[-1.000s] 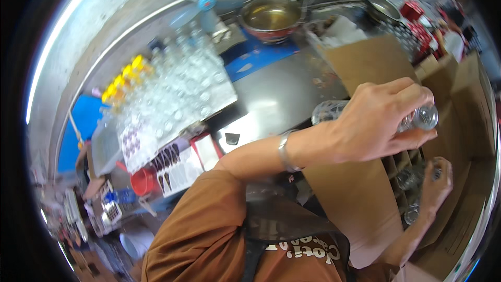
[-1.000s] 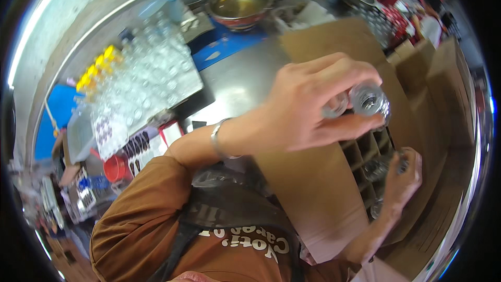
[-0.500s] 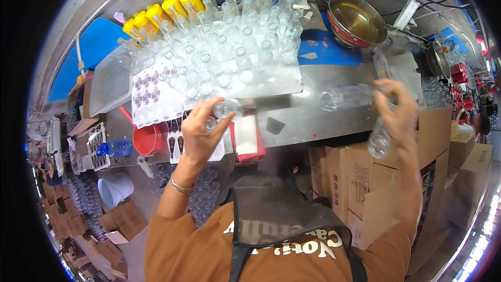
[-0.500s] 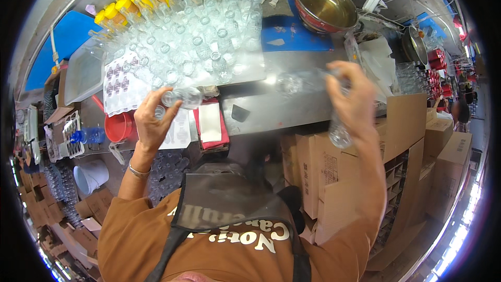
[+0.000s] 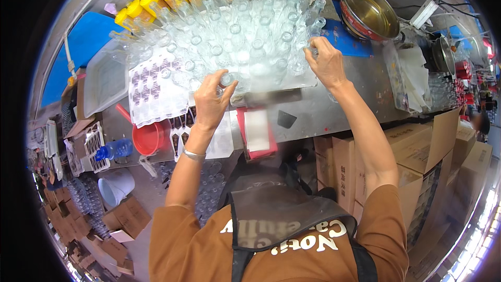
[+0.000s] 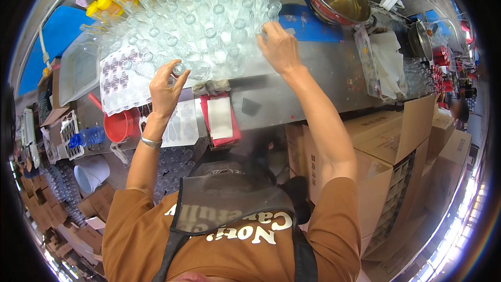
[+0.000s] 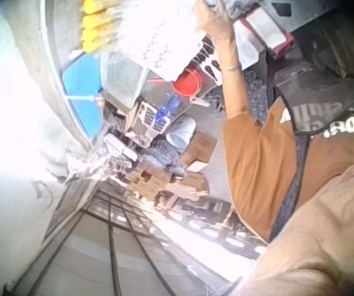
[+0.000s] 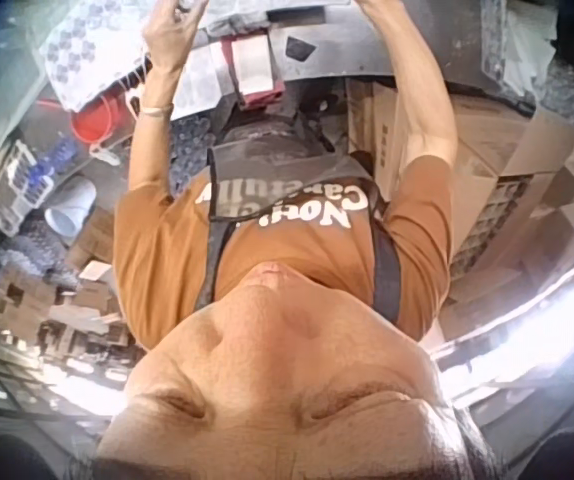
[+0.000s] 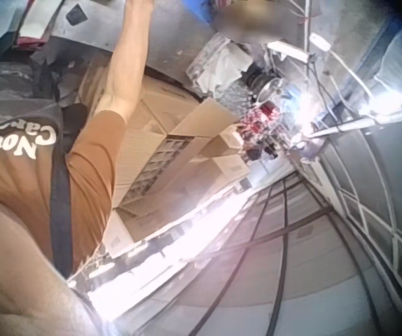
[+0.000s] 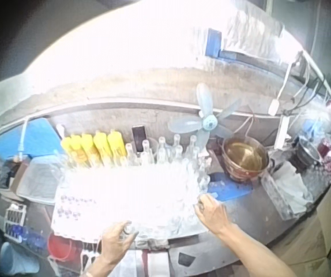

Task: The person opens a cardboard box with a utility knife and removes clear plastic bottles one by one, placing them on a nearby table. The person then closes the box flaps and secures the box with tape.

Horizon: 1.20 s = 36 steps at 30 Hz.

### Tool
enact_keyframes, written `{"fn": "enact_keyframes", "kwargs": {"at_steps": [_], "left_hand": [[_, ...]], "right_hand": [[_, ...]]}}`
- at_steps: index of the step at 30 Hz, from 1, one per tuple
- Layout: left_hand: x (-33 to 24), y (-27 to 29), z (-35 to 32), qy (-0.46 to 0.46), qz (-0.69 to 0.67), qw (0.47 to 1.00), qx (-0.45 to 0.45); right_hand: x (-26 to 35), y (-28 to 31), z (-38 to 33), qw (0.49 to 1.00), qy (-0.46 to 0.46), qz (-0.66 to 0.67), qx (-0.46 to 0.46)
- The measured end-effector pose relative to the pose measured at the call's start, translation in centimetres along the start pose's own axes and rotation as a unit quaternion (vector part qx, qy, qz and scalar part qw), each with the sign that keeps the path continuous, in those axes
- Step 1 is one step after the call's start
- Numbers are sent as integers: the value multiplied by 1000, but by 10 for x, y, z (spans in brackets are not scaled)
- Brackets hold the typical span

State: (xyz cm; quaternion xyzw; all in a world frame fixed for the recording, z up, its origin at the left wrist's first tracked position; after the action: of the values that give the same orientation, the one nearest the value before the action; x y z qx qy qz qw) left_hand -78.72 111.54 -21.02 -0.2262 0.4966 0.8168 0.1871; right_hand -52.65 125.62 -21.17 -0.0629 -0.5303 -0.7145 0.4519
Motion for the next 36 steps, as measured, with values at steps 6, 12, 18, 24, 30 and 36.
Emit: {"fn": "enact_keyframes", "kwargs": {"at_steps": [6, 12, 18, 24, 30, 36], "left_hand": [[13, -29, -2, -4, 3, 1000, -8], [32, -9, -11, 77, -61, 993, -59], [73, 19, -25, 162, -196, 954, -156], [70, 3, -17, 124, -209, 953, -183], [65, -30, -2, 115, -231, 949, -183], [60, -32, -9, 92, -166, 963, -193]], "right_hand": [[-16, 2, -10, 991, -14, 53, -119], [-10, 4, -31, 953, -93, 130, -256], [-6, -32, -36, 940, -59, 184, -281], [1, -37, -46, 959, -30, 138, -246], [8, -29, -55, 978, -18, 86, -191], [13, 9, -64, 980, 1, 55, -191]]}}
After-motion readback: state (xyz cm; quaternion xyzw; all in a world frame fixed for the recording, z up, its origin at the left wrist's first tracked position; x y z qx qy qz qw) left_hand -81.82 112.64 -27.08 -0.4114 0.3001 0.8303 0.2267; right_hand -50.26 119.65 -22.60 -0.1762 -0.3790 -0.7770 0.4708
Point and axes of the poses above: each hand's wrist, its own z-axis towards the middle knuckle, its own y-axis out of the back of the hand, x = y × z, the point moved 7 cm from there along z, towards the middle knuckle, and after that the axes turned 8 degrees about z, right-handed, at the moved point
